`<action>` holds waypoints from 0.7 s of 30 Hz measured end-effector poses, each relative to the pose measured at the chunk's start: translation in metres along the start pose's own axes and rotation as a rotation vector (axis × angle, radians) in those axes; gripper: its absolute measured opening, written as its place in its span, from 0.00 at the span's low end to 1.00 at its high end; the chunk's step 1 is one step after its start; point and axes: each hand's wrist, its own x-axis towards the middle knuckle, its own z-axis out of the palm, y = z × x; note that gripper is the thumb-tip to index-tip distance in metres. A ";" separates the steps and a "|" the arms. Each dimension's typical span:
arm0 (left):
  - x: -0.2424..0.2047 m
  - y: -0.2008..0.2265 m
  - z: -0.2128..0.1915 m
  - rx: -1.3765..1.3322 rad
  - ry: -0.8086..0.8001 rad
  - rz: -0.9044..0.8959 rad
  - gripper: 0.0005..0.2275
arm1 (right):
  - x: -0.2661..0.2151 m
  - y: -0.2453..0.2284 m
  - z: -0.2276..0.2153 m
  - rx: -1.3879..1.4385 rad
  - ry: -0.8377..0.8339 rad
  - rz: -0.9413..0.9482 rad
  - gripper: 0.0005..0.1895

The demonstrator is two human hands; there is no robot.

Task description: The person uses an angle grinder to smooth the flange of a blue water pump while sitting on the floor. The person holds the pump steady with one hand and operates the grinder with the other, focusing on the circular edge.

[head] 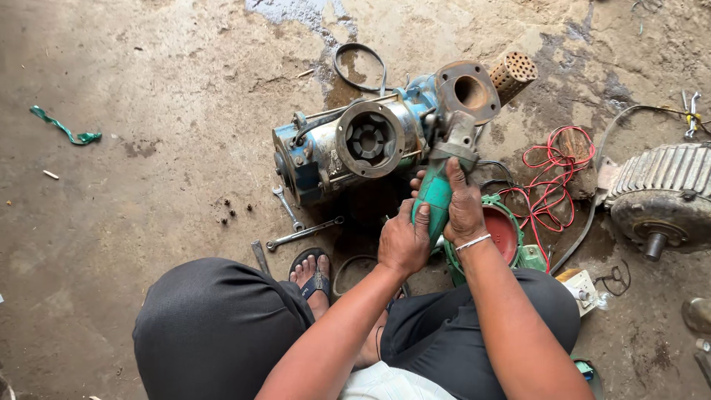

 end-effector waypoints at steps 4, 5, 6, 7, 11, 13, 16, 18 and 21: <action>0.003 -0.015 0.001 -0.041 -0.016 -0.049 0.21 | 0.004 0.003 0.007 -0.066 -0.155 -0.036 0.34; 0.004 -0.017 0.001 -0.082 -0.006 -0.063 0.21 | 0.005 0.002 0.009 -0.055 -0.229 -0.043 0.34; 0.005 -0.020 0.002 -0.127 0.006 -0.079 0.21 | 0.006 0.000 0.010 -0.047 -0.305 -0.048 0.35; 0.005 -0.023 0.002 -0.148 0.000 -0.086 0.21 | 0.007 0.000 0.012 -0.057 -0.303 -0.042 0.35; 0.005 -0.037 0.007 -0.206 -0.009 -0.080 0.20 | 0.010 0.004 0.018 -0.223 -0.249 -0.054 0.35; 0.013 -0.048 0.005 -0.148 0.032 -0.024 0.17 | 0.015 0.006 0.020 -0.431 -0.167 -0.131 0.34; 0.038 -0.071 -0.003 -0.103 0.273 -0.063 0.12 | 0.018 0.012 0.019 -0.937 0.050 -0.367 0.38; 0.064 -0.085 -0.013 -0.165 0.530 -0.169 0.11 | 0.019 0.016 0.020 -1.384 0.245 -0.621 0.47; 0.091 -0.098 -0.022 0.021 0.674 -0.028 0.15 | 0.017 0.021 0.025 -1.515 0.230 -0.576 0.44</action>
